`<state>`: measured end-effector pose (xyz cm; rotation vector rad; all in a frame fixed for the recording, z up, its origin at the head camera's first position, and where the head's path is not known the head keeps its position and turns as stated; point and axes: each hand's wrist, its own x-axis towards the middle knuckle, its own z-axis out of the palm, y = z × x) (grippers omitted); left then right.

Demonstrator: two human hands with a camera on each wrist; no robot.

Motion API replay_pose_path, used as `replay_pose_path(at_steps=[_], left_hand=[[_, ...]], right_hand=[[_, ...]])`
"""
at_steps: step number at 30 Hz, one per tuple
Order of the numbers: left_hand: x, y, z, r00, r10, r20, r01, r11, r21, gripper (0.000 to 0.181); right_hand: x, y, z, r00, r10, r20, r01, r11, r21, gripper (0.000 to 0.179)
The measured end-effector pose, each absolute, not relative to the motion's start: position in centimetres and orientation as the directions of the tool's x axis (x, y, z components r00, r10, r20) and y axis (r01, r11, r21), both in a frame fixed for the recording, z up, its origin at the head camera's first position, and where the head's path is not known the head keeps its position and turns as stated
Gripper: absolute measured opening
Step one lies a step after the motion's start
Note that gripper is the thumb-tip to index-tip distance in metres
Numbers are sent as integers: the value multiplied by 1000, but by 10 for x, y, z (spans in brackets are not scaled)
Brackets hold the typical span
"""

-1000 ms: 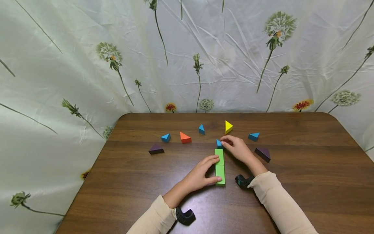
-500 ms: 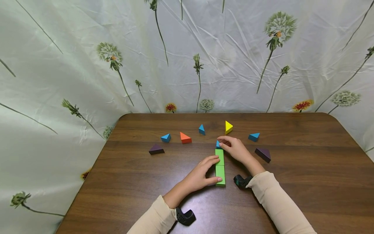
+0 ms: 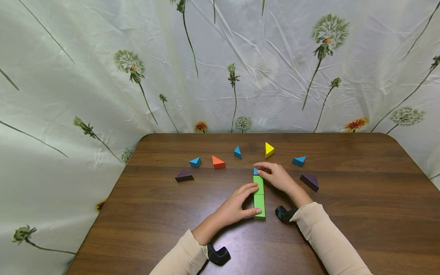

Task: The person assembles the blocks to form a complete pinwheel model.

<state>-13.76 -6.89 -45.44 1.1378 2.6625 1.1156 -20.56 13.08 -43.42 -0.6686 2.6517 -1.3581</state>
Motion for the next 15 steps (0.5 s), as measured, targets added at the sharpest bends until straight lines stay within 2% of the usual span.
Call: replay_pose_path(at_steps=[15], left_hand=[[-139, -69, -457, -728, 645, 231, 624, 485, 613, 62]], right_hand=[[-205, 131, -434, -888, -451, 93, -339, 504, -794, 32]])
